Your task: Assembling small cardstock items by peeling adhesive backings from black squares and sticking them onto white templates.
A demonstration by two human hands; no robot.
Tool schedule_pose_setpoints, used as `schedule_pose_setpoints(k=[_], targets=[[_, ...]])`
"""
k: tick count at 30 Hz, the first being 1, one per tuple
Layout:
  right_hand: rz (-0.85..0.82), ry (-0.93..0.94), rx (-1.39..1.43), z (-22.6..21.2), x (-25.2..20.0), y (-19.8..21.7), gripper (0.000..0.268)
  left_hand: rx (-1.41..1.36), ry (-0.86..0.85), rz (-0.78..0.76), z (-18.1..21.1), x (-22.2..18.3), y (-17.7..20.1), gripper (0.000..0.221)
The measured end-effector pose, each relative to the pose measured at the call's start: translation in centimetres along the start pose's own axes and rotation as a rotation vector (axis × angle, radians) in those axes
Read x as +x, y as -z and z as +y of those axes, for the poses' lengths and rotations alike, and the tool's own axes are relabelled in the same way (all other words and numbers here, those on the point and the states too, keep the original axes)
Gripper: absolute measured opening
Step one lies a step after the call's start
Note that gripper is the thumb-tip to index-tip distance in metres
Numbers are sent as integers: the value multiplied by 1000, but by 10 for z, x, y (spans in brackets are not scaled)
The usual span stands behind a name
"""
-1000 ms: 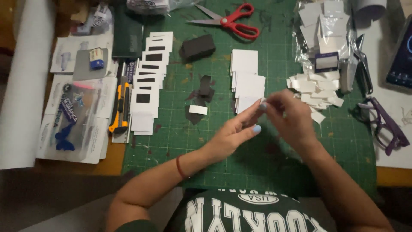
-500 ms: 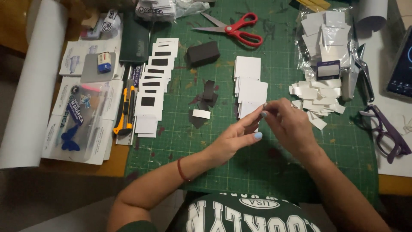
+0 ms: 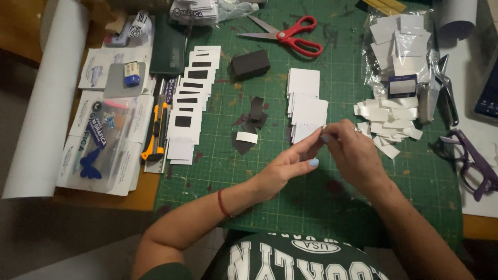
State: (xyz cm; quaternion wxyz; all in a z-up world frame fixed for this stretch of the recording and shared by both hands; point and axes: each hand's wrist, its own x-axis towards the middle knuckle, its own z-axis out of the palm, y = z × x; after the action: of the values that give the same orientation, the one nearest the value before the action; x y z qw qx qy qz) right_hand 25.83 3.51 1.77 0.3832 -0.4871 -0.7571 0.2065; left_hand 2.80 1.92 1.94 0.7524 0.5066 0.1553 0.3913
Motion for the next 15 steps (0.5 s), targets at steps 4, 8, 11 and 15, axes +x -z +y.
schedule_pose_setpoints(k=[4,8,11,15], targets=[[-8,-19,97,-13,4,6,13,-18,3,-3,2,0,-1,79],[-9,-28,83,-16,5,8,11,-39,-9,-25,1,0,1,78],[-11,-13,88,-13,5,7,12,-33,-15,-34,-1,0,3,78],[-10,-16,118,-13,5,8,13,-65,-18,-38,-1,-1,1,79]])
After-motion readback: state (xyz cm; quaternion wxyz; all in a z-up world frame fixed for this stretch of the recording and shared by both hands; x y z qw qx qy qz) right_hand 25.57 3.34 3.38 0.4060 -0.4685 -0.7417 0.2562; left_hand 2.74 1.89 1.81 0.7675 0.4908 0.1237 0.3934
